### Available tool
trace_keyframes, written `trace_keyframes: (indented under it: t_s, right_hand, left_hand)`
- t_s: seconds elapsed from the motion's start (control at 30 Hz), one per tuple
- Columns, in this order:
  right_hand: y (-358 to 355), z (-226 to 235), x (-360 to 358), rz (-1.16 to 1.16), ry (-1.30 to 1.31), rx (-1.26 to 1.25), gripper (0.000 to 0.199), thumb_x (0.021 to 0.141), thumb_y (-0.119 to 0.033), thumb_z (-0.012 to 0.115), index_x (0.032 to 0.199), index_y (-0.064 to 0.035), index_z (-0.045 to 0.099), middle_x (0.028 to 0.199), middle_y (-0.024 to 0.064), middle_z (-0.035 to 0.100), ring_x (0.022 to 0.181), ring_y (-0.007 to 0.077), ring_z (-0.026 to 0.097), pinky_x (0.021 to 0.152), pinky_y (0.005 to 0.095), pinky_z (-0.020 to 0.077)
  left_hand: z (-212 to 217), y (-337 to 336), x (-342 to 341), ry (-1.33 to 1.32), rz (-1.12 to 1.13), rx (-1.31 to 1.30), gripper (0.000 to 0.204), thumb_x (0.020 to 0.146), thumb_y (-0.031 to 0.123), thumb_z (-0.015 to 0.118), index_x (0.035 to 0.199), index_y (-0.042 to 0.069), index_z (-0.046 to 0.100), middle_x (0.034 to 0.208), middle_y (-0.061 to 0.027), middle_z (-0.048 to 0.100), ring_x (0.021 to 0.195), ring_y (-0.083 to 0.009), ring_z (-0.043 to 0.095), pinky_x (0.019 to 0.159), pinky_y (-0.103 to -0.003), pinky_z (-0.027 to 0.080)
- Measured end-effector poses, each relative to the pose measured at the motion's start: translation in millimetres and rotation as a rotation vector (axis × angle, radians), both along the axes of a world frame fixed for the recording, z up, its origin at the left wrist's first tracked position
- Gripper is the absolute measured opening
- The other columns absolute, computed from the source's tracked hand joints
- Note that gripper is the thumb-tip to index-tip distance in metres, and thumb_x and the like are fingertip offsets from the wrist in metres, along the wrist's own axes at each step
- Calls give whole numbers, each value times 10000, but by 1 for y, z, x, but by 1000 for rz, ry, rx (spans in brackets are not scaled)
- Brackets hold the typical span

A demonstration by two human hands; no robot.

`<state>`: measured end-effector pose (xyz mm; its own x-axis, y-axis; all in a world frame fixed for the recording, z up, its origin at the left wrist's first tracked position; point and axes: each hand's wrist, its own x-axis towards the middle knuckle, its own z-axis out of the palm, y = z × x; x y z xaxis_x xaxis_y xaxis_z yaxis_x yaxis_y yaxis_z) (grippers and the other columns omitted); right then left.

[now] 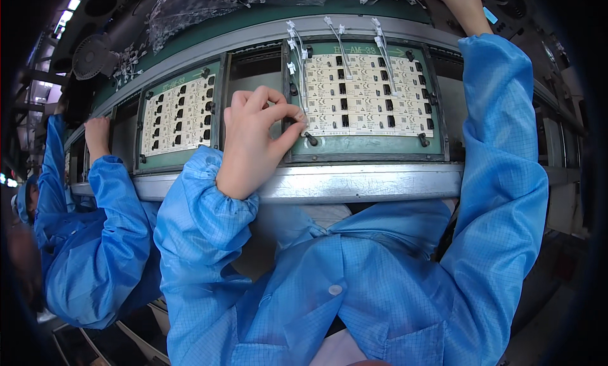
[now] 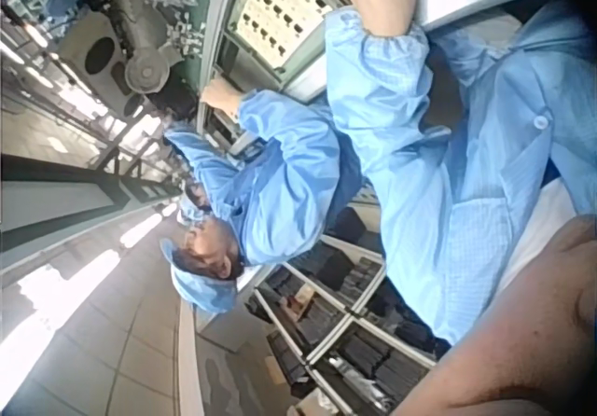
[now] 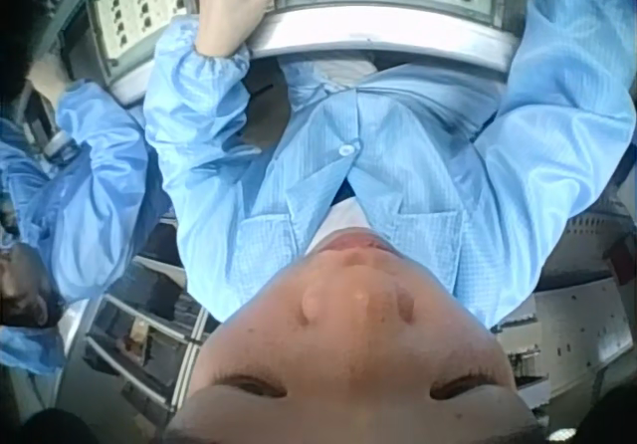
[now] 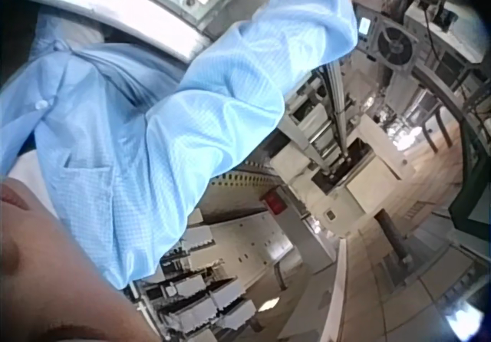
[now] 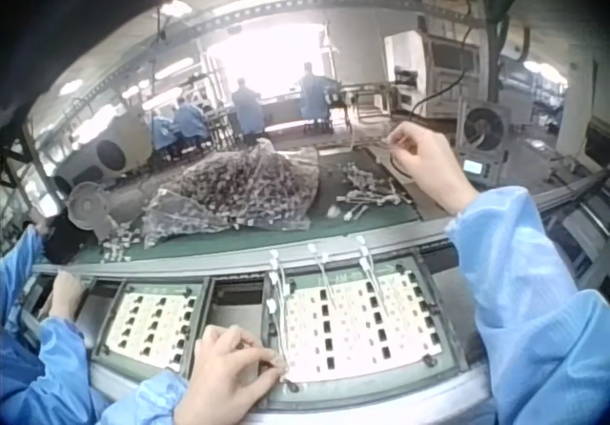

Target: Manually insert and assemble components onto a circuit board on a production line.

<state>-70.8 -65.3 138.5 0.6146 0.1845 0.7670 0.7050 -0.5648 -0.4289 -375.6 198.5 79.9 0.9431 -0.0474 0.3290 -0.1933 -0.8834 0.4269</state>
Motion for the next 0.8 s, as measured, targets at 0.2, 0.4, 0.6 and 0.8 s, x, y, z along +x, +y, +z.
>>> trace_keyframes:
  t_s: [0.2,0.4,0.6,0.8]
  right_hand:
    - [-13,-3,3,78,-26,37,170,868,-70,639,997,34,680,866,127,719,806,185,688,727,306,530]
    - [-20,-7,-24,233,157,185,150,910,-58,606,1009,37,667,840,41,678,762,108,634,673,250,504]
    - [-37,-23,-44,242,329,280,149,927,-67,596,1049,-8,659,799,4,632,677,62,577,596,211,449]
    - [-57,-48,-40,270,393,385,157,943,-91,608,1072,-16,658,816,8,638,683,68,589,605,210,466]
  left_hand:
    - [-3,2,2,25,-8,-45,105,808,164,768,908,134,754,961,4,573,972,-257,479,856,-382,344]
    - [-1,1,0,-61,-37,44,97,803,146,765,895,118,749,973,-6,574,985,-269,481,851,-392,354]
    - [-2,-5,-4,-155,-63,122,96,799,116,756,885,83,730,1016,-18,577,1029,-282,486,869,-412,364]
    - [-1,-2,3,-137,-141,178,88,809,116,745,883,73,724,1041,-22,575,1044,-283,485,871,-411,380]
